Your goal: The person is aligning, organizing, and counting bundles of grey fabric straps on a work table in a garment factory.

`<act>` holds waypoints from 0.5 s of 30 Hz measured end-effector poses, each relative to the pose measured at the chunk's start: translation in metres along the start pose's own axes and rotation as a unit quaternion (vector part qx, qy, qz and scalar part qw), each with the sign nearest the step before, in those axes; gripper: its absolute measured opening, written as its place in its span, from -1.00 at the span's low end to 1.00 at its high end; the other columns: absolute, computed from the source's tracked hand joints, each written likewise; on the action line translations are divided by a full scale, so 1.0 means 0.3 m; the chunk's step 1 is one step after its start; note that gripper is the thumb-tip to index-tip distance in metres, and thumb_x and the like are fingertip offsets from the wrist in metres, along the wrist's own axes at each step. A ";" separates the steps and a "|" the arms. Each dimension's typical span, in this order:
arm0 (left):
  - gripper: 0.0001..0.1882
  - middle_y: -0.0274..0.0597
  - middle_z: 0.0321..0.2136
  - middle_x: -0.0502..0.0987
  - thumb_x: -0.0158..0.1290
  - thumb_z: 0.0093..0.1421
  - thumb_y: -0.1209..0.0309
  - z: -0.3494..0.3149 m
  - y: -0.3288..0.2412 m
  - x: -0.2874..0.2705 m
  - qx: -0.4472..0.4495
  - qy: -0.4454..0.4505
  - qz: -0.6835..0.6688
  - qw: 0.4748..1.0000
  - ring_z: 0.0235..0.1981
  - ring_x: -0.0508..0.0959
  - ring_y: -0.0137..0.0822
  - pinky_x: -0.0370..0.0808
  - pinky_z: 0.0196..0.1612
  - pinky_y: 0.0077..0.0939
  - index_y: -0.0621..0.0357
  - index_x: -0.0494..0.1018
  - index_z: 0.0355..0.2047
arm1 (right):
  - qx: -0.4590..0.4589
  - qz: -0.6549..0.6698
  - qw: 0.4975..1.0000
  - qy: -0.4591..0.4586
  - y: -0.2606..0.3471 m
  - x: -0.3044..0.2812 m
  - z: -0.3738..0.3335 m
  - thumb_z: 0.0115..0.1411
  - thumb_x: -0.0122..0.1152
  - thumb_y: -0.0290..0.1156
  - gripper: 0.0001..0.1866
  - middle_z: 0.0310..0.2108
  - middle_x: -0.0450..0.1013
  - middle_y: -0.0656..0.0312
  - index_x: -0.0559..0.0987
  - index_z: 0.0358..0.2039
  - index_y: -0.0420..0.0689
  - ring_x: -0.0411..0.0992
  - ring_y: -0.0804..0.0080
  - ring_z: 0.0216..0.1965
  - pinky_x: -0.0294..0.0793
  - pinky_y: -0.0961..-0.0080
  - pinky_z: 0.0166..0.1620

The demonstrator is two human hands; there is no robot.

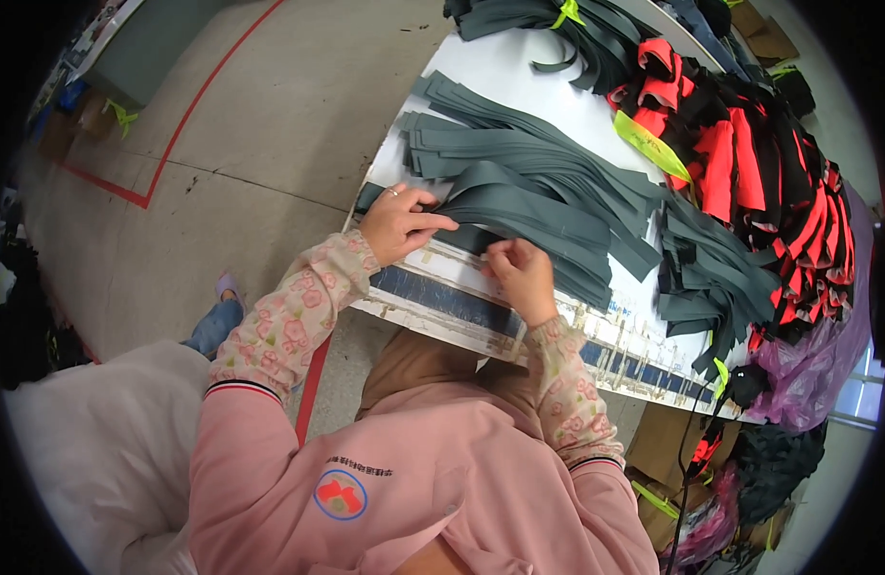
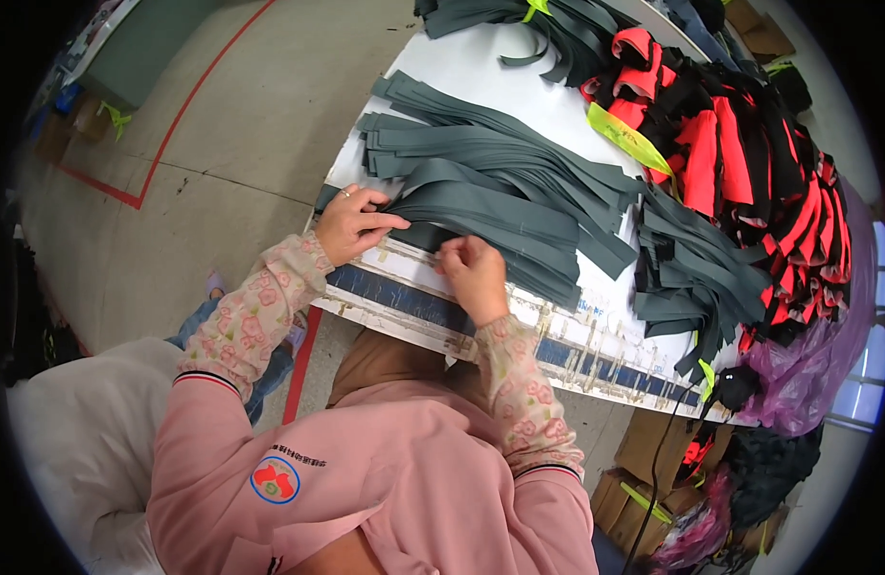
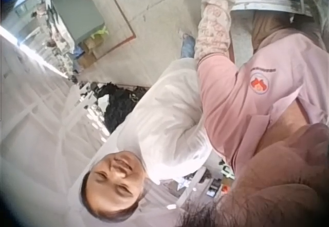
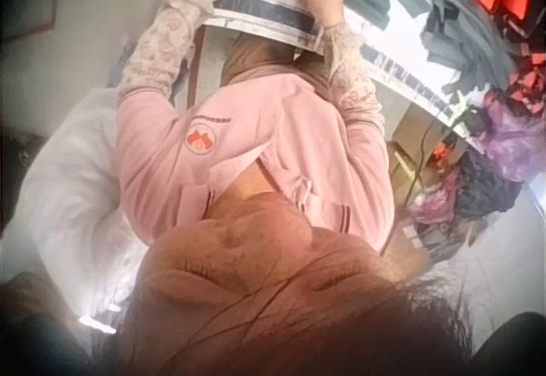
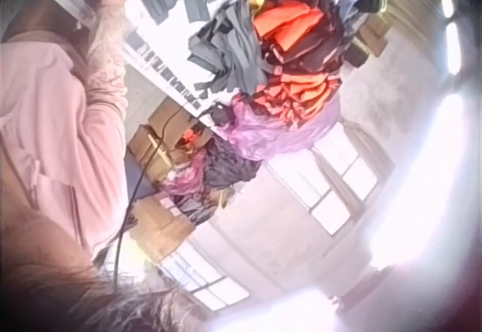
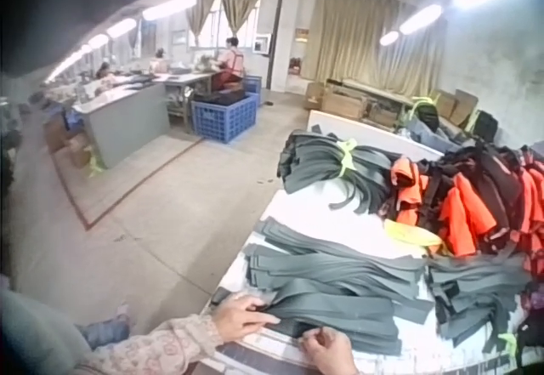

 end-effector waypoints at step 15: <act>-0.62 -0.21 -0.24 0.48 0.19 -0.03 0.57 0.014 -0.018 -0.010 -0.008 0.011 0.026 1.000 -0.37 0.43 -0.22 0.41 -0.18 -0.33 -0.21 0.67 -0.22 | -0.024 -0.120 0.981 -0.151 -0.114 -0.350 -0.138 0.22 0.18 -0.50 -0.90 -0.56 0.54 0.20 0.54 -0.35 -0.30 0.50 0.58 -0.53 0.47 0.61 -0.42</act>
Point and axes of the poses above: each hand's wrist, its own z-axis towards the middle knuckle, its own x-axis out of the palm, y = z × x, the point moved 4 cm from there along z, towards the middle knuckle
